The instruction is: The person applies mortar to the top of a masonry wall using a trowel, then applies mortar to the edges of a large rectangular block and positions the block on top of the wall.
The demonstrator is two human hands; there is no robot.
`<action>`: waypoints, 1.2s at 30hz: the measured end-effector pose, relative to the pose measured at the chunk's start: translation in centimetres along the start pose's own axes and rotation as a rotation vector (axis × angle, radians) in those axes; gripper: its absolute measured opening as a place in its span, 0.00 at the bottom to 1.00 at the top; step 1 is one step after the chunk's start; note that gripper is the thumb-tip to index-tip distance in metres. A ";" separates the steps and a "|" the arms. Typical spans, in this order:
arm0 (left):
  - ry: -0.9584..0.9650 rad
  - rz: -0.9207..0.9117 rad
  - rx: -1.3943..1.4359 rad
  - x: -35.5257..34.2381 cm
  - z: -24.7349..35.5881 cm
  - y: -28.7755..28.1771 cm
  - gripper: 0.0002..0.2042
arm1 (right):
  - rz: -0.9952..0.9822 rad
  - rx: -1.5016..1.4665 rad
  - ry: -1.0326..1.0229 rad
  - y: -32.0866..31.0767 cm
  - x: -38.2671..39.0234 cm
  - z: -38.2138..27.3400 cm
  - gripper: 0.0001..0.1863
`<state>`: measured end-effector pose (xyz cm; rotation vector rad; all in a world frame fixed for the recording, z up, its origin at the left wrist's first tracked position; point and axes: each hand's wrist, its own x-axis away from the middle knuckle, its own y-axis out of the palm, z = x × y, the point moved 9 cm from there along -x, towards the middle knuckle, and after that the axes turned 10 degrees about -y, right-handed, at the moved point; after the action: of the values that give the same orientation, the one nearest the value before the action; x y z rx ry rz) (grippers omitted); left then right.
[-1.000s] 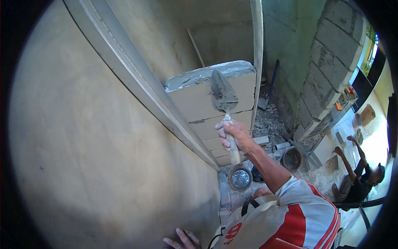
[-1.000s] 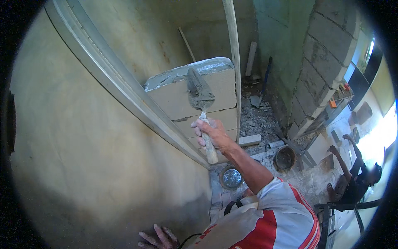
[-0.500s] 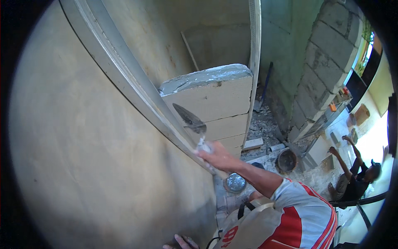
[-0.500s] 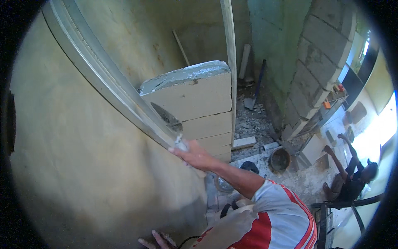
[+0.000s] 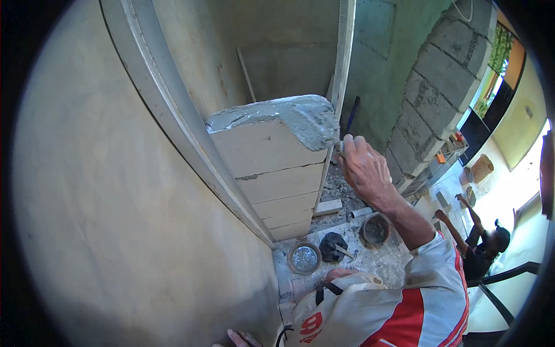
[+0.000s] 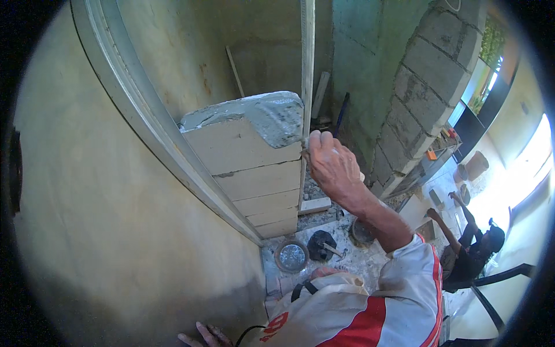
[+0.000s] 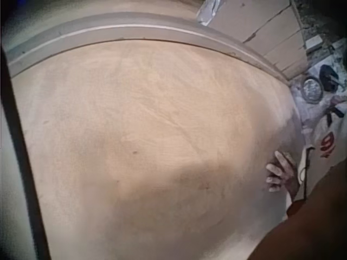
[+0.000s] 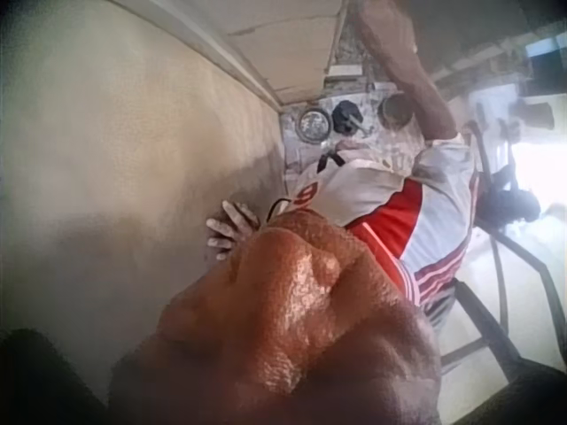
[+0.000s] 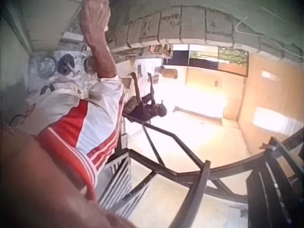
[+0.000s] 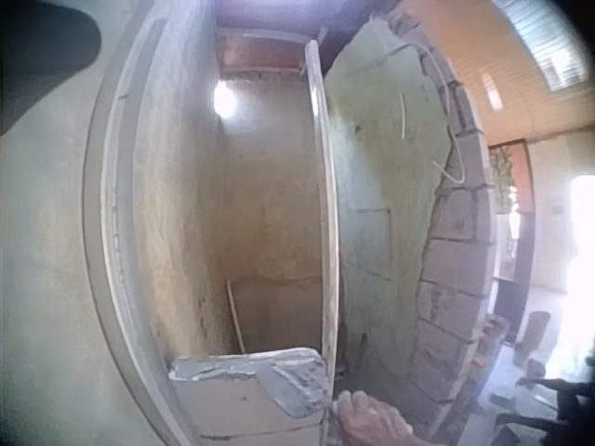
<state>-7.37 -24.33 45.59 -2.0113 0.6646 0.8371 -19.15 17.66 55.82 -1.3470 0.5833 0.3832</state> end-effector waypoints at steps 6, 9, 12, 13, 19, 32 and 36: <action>0.017 -0.042 -0.004 0.2 -0.2 0.4 0.25 | -0.071 0.087 -0.066 1.3 -1.3 -0.5 0.10; 0.027 -0.110 -0.034 0.8 -0.3 0.8 0.26 | -0.127 0.078 -0.001 0.9 -1.5 0.5 0.10; 0.023 -0.069 -0.064 0.7 -0.2 0.9 0.26 | -0.189 0.089 0.050 1.0 -1.1 1.5 0.11; 0.024 -0.070 -0.064 0.9 -0.2 0.9 0.26 | -0.210 0.086 0.071 1.1 -1.1 1.8 0.11; 0.026 -0.076 -0.124 1.6 0.0 1.0 0.29 | -0.362 0.045 0.070 1.4 -2.0 1.3 0.08; 0.050 -0.256 -0.027 2.8 -0.3 1.5 0.42 | -0.452 -0.207 0.070 1.6 -5.7 -3.0 0.20; 0.019 -0.347 0.072 2.5 -0.2 1.3 0.40 | -0.448 -0.261 0.032 1.9 -6.9 -5.8 0.19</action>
<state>-6.58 -25.53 43.14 -1.9946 0.3350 0.5792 -26.77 12.84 57.71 -1.6883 0.2477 0.0720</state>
